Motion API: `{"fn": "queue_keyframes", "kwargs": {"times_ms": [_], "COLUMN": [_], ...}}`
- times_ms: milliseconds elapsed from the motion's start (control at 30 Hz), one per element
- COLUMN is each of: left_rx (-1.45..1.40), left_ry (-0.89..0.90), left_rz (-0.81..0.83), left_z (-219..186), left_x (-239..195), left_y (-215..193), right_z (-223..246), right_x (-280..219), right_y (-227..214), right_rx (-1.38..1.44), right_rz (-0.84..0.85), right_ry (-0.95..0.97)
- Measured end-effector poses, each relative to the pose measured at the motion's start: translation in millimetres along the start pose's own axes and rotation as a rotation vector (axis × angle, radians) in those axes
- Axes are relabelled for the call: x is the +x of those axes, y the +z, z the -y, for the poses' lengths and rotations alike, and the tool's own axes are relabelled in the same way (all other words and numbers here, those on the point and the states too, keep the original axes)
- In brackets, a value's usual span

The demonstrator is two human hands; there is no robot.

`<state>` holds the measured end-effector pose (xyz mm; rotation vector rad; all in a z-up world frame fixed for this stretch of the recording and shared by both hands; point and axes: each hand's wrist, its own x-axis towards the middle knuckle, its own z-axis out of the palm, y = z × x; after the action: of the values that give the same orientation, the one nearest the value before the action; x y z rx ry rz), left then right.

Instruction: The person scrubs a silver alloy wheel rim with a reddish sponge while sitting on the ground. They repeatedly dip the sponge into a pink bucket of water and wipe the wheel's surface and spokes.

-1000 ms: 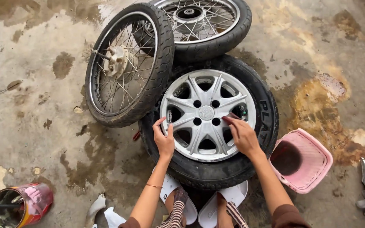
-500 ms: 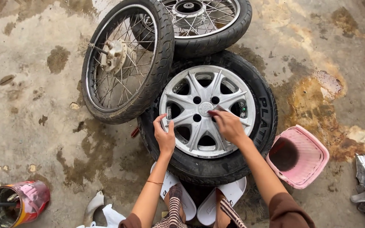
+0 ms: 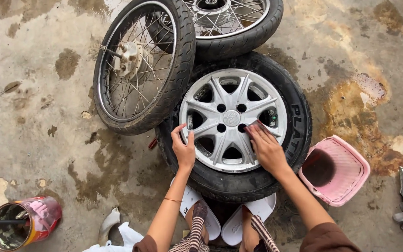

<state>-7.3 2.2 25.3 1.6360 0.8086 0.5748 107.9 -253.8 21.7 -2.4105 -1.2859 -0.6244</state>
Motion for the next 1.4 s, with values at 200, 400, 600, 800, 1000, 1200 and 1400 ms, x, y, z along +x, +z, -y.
{"fn": "queue_keyframes", "kwargs": {"times_ms": [200,400,600,800,1000,1200,1400], "left_rx": [-0.024,-0.041,-0.039,-0.029,-0.019,-0.025,-0.02], "left_ry": [0.008,0.018,0.039,0.041,0.047,0.049,0.085], "left_rz": [-0.003,-0.003,-0.009,-0.009,-0.005,-0.015,-0.031], "left_z": [5,9,13,12,16,12,15], "left_x": [2,2,4,3,3,2,3], "left_y": [-1,-2,-1,0,1,1,1], "right_z": [-13,-38,-21,27,35,11,-5], "right_x": [-11,-57,12,4,-22,-54,-45], "right_y": [-44,-33,-15,10,-18,-30,-68], "right_rx": [-0.207,-0.437,-0.007,0.241,0.292,0.266,0.074], "right_rz": [0.088,0.247,0.249,0.188,0.216,0.357,0.618], "right_ry": [-0.064,0.064,0.359,0.196,0.215,0.182,0.008]}}
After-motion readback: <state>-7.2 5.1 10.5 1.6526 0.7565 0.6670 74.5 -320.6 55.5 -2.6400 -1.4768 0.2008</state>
